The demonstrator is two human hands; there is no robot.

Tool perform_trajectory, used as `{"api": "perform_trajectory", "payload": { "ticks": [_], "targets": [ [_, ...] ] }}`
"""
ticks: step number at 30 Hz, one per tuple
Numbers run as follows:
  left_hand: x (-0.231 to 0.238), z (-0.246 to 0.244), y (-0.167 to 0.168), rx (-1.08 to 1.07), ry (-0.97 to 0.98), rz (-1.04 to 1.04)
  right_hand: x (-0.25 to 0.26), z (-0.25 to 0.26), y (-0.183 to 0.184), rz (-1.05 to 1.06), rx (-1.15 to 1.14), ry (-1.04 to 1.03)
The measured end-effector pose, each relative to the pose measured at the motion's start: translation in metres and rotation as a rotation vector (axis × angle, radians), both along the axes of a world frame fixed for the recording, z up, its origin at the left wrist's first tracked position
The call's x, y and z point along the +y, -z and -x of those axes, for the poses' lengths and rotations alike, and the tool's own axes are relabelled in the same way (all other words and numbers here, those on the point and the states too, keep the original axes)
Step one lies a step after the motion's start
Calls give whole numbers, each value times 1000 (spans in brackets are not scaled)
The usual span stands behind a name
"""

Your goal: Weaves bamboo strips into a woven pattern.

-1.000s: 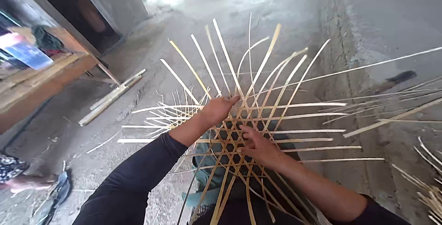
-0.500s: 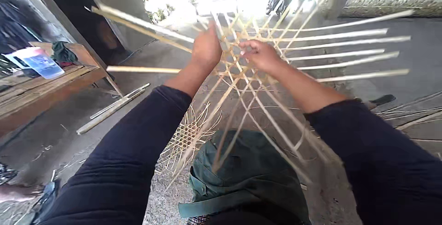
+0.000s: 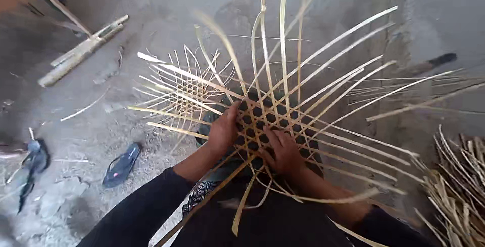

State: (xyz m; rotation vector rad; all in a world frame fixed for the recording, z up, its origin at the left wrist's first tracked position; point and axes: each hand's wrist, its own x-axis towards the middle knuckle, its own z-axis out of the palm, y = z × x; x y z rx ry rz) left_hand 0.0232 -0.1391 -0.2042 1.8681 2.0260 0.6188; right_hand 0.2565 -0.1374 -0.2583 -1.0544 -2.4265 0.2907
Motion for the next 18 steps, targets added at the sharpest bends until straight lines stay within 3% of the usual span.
{"api": "perform_trajectory", "payload": {
  "ticks": [4,8,14,18],
  "targets": [
    [-6,-2,9,-19,-22,-155,17,0,-46,247,-27,-21],
    [-5,-5,15,-91,-85,-199,54,30,-78,202,69,-30],
    [-6,-11,32,-113,-150,-360,65,83,-55,278,139,9],
    [-4,-11,45,-118,-137,-457,62,94,-41,210,137,91]
  ]
}}
